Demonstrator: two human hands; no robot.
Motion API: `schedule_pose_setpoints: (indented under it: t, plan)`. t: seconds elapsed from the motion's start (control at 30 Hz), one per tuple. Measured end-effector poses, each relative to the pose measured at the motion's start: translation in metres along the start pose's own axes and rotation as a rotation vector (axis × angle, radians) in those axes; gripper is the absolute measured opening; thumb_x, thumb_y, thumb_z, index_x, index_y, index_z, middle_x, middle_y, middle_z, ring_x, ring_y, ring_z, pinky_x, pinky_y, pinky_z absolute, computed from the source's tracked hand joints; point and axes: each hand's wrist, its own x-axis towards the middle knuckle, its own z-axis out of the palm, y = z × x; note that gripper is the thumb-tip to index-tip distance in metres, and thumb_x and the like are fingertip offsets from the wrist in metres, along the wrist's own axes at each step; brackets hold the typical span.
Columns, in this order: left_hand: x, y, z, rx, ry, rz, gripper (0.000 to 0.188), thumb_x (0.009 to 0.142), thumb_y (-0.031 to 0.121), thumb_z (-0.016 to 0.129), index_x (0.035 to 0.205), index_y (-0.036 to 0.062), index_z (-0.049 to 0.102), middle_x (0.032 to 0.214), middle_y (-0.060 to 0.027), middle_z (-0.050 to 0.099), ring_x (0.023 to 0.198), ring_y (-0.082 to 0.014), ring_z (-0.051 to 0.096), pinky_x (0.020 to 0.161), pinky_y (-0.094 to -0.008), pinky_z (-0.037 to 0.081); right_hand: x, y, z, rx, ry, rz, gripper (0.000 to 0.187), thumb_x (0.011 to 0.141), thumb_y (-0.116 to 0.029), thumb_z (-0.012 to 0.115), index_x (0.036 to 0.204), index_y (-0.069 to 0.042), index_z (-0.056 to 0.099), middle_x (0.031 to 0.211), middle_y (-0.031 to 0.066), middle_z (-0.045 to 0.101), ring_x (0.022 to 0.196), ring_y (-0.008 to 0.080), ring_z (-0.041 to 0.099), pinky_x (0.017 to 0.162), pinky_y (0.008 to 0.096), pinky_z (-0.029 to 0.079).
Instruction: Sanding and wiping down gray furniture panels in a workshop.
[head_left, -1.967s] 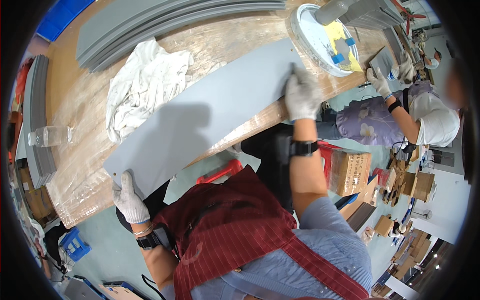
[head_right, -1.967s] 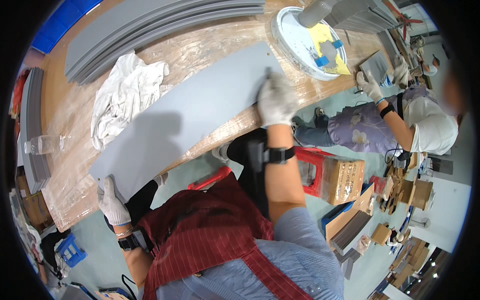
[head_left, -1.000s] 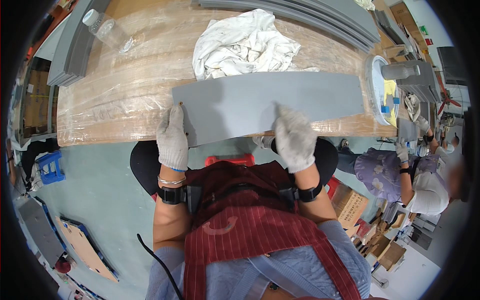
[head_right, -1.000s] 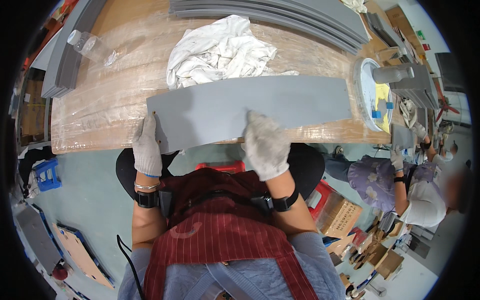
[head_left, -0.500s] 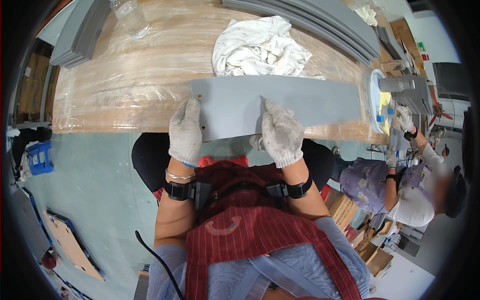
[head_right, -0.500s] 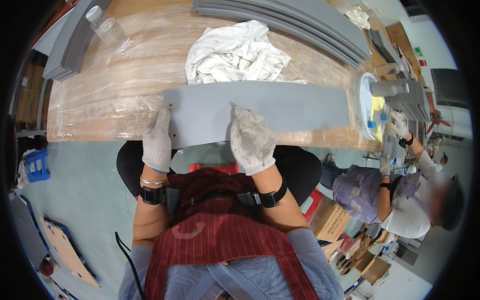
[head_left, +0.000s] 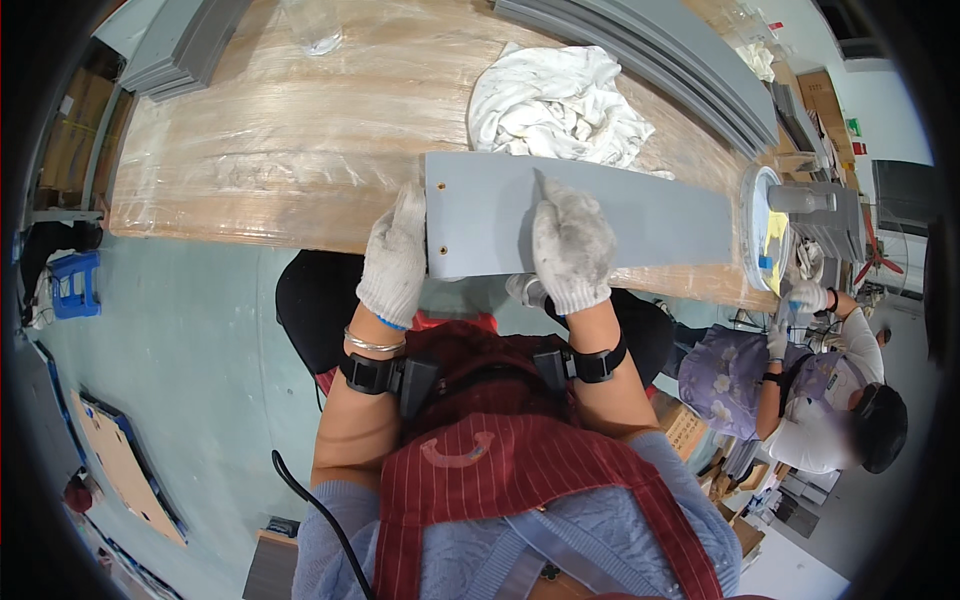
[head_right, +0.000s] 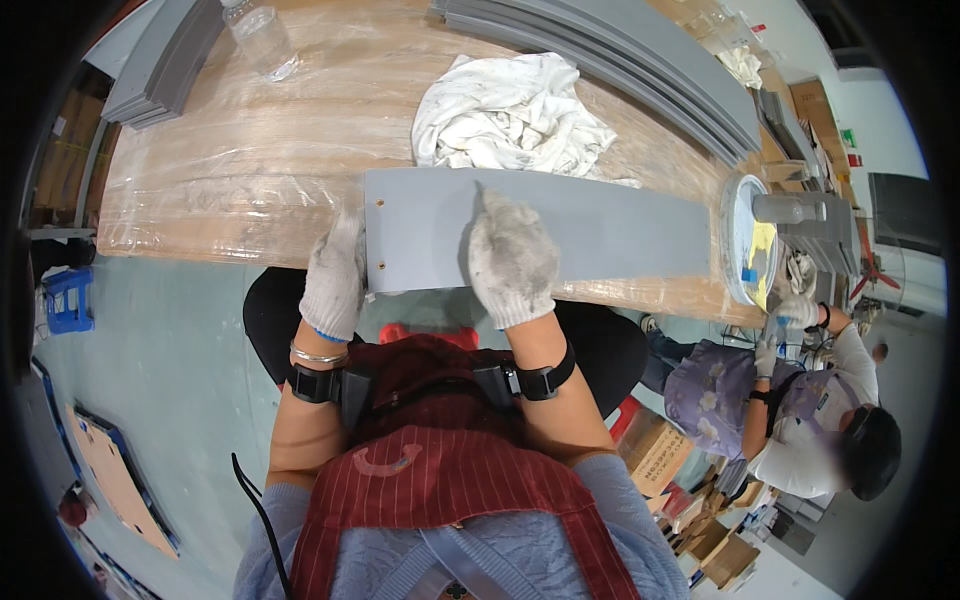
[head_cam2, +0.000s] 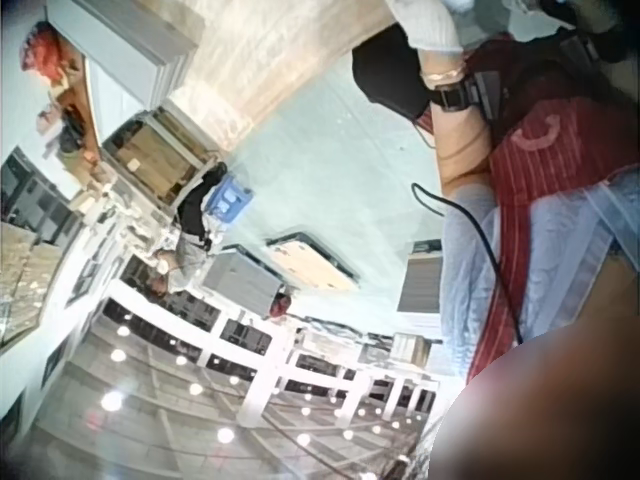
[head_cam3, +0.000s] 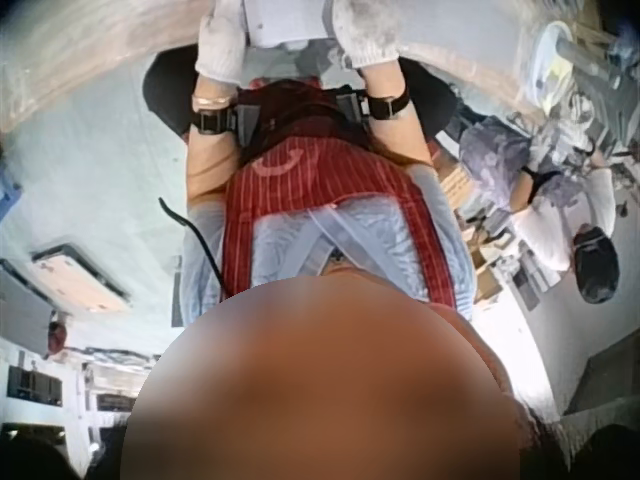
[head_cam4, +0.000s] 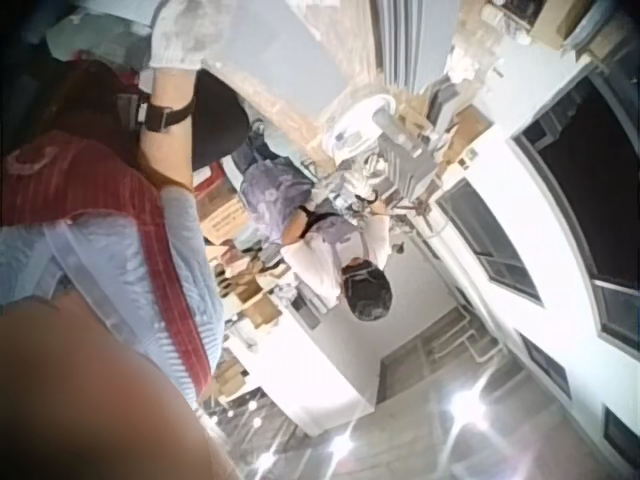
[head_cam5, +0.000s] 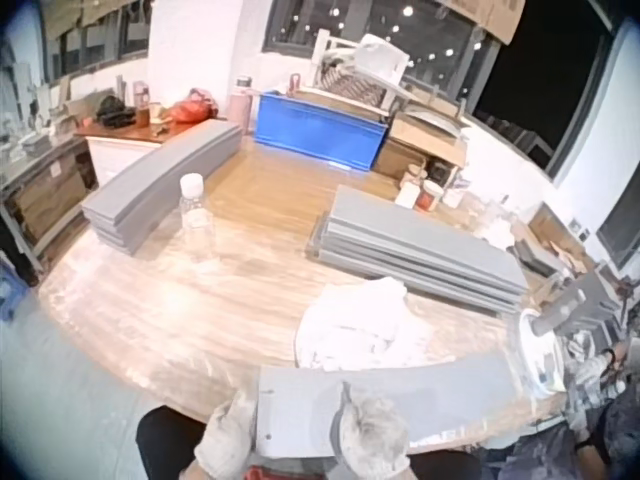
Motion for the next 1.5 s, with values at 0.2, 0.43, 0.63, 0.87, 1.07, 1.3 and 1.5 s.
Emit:
schedule_pose_setpoints:
  t: [0.2, 0.43, 0.63, 0.87, 1.07, 1.3, 1.5]
  plan:
    - [0.015, -0.005, -0.005, -0.288, -0.148, -0.098, 0.072, 0.109, 0.058, 0.035, 0.13, -0.0052, 0.062, 0.106, -0.0108, 0.07, 0.091, -0.0164, 0.067, 0.08, -0.0293, 0.056, -0.003, 0.0, 0.004, 0.153, -0.203, -0.24, 0.024, 0.097, -0.014, 0.058, 0.119, -0.007, 0.064, 0.087, 0.0049, 0.064, 0.076, 0.0218, 0.066, 0.065, 0.0339, 0.057]
    - [0.011, -0.012, -0.013, -0.1, -0.232, 0.029, 0.08, 0.109, 0.06, 0.028, 0.14, -0.0092, 0.054, 0.125, -0.0145, 0.066, 0.109, -0.0202, 0.064, 0.097, -0.0331, 0.052, 0.008, -0.011, 0.009, 0.099, -0.244, -0.422, 0.014, 0.098, -0.009, 0.056, 0.11, -0.005, 0.064, 0.09, 0.0031, 0.064, 0.077, 0.0191, 0.065, 0.063, 0.032, 0.055]
    - [0.01, -0.01, -0.01, -0.139, -0.205, -0.004, 0.081, 0.109, 0.061, 0.027, 0.139, -0.0091, 0.055, 0.126, -0.0143, 0.067, 0.111, -0.0203, 0.064, 0.1, -0.0322, 0.05, 0.018, -0.017, 0.007, 0.364, -0.557, 0.13, 0.019, 0.099, -0.011, 0.056, 0.116, -0.008, 0.063, 0.094, 0.0058, 0.06, 0.093, 0.0201, 0.062, 0.079, 0.0295, 0.053]
    - [0.007, -0.016, -0.01, -0.176, -0.146, 0.021, 0.071, 0.108, 0.059, 0.039, 0.123, -0.0051, 0.066, 0.097, -0.0069, 0.068, 0.085, -0.0118, 0.058, 0.077, -0.0304, 0.051, 0.008, 0.001, 0.016, 0.505, -0.431, 0.034, 0.021, 0.098, -0.016, 0.058, 0.117, -0.008, 0.063, 0.105, 0.0074, 0.067, 0.101, 0.0237, 0.065, 0.086, 0.0319, 0.056]
    - [0.003, -0.011, -0.011, -0.087, -0.122, 0.058, 0.067, 0.106, 0.058, 0.045, 0.114, -0.0044, 0.067, 0.095, -0.0047, 0.067, 0.085, -0.0115, 0.057, 0.077, -0.0292, 0.05, 0.022, -0.019, 0.026, 0.338, -0.412, -0.137, 0.018, 0.094, -0.015, 0.055, 0.11, -0.01, 0.062, 0.096, 0.0101, 0.065, 0.091, 0.0293, 0.067, 0.075, 0.039, 0.055]
    - [0.003, -0.003, -0.012, -0.031, -0.085, -0.019, 0.07, 0.105, 0.062, 0.046, 0.11, -0.0045, 0.068, 0.091, -0.0046, 0.067, 0.083, -0.0113, 0.058, 0.076, -0.0292, 0.051, 0.032, -0.039, 0.039, 0.323, -0.277, -0.311, 0.023, 0.091, -0.014, 0.054, 0.112, -0.012, 0.064, 0.084, 0.0106, 0.063, 0.085, 0.0322, 0.066, 0.069, 0.0447, 0.055]
    - [0.001, -0.002, -0.015, -0.028, -0.142, 0.009, 0.069, 0.11, 0.055, 0.037, 0.127, -0.0059, 0.064, 0.1, -0.0035, 0.066, 0.086, -0.0089, 0.059, 0.076, -0.0243, 0.049, 0.03, -0.035, 0.035, 0.215, -0.114, -0.34, 0.022, 0.093, -0.015, 0.057, 0.111, -0.011, 0.069, 0.088, 0.0083, 0.069, 0.088, 0.0313, 0.068, 0.074, 0.0411, 0.057]
